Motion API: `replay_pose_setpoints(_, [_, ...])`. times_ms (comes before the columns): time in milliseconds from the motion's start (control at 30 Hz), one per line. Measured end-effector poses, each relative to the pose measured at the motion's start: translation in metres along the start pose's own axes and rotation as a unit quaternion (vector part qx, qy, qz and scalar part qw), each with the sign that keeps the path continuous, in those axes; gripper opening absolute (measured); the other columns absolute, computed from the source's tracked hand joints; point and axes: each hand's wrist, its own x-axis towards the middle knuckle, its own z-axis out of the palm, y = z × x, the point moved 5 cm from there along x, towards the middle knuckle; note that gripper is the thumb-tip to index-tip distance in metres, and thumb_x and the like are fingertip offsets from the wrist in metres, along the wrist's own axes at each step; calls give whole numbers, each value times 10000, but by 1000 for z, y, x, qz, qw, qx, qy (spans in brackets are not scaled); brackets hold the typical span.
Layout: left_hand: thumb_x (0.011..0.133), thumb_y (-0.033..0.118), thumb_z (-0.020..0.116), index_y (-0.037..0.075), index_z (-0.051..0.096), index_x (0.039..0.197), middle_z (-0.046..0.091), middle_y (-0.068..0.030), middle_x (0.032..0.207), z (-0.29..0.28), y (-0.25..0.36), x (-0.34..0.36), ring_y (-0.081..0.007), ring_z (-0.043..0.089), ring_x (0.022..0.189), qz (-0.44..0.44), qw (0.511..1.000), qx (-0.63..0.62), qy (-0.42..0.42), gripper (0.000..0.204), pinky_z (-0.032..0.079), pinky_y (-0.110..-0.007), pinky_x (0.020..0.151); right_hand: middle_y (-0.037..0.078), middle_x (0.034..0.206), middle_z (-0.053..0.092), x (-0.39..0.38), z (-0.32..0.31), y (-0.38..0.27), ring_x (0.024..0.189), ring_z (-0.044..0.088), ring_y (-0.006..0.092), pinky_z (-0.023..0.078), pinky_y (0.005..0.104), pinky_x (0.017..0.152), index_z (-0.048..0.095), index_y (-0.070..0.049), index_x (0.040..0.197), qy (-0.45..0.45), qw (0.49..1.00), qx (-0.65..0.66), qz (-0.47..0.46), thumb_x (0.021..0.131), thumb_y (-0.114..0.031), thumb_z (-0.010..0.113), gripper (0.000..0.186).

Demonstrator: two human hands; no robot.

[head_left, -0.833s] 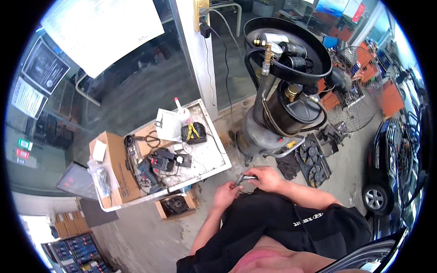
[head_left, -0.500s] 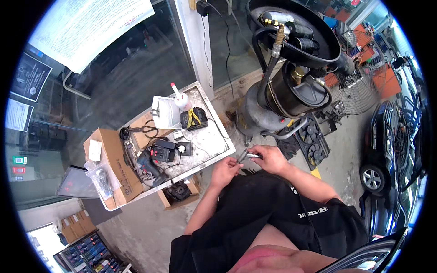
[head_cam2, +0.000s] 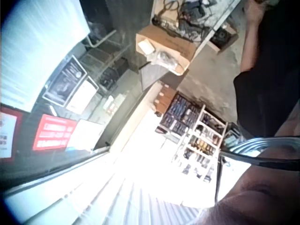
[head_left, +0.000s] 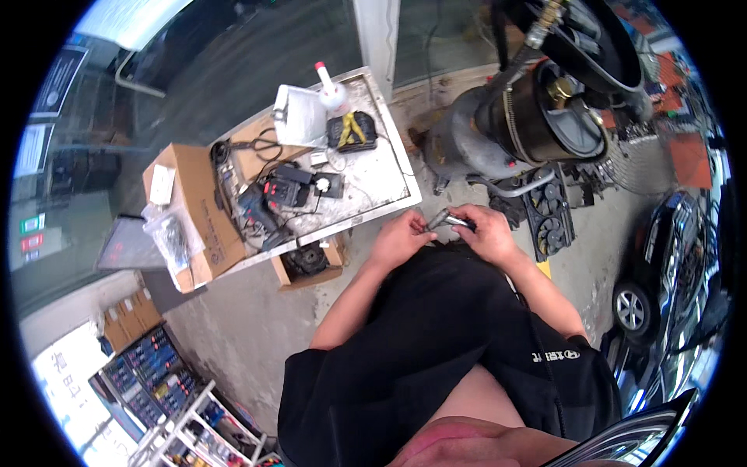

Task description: The person works on a car engine bay, using a wrench to loosen and tighten bolts on the radiator area while holding a flashlight to illuminate the workspace. They briefly move a red basin and continue adjusting components near the radiator.

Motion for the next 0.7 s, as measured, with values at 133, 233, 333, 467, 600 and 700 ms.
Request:
replay_pose_setpoints(133, [863,345,823,2,663,1125,746,-167,1021,11,-8,-11,-274,740,877,14,999,-38,-8,460,577,-392,818,120,1025,752,-2,2,-10,946,730,315,577,407,824,713,-112,1170,-16,1000,2,7,841,-114,784,336])
replay_pose_setpoints(233, [889,318,811,-11,655,1162,741,-161,1053,18,-23,-11,-222,733,858,13,998,-37,-43,455,580,-376,783,128,1018,750,-11,10,-5,934,736,313,580,396,814,706,-98,1177,-30,999,12,27,828,-82,794,360])
replay_pose_setpoints(333, [912,253,793,-18,645,1171,731,-149,1054,24,-29,-21,-208,723,843,-22,994,-92,-60,402,589,-357,760,131,1014,749,-23,23,6,925,740,300,579,389,810,703,-87,1183,-26,998,42,28,827,-58,795,369])
replay_pose_setpoints(467, [940,141,754,-6,586,1207,695,-104,1042,42,-37,-32,-189,705,866,-15,958,-286,-16,348,596,-334,784,124,1039,752,-39,16,11,937,742,282,580,378,832,707,-82,1193,-46,993,80,70,846,-55,782,356])
replay_pose_setpoints(600, [1023,129,634,1,563,1235,700,-99,1022,53,-13,-33,-181,697,875,-47,987,-152,-33,258,575,-321,819,130,1095,740,-60,3,40,998,723,324,575,418,881,704,-101,1210,-2,996,90,-15,874,-111,765,341])
replay_pose_setpoints(700, [1014,52,610,-9,545,1240,691,-143,1067,143,20,1,-208,713,933,-63,945,-317,-46,242,600,-338,832,115,1084,741,-109,-54,114,1025,709,330,562,451,883,665,-162,1251,4,996,64,58,868,-187,767,398])
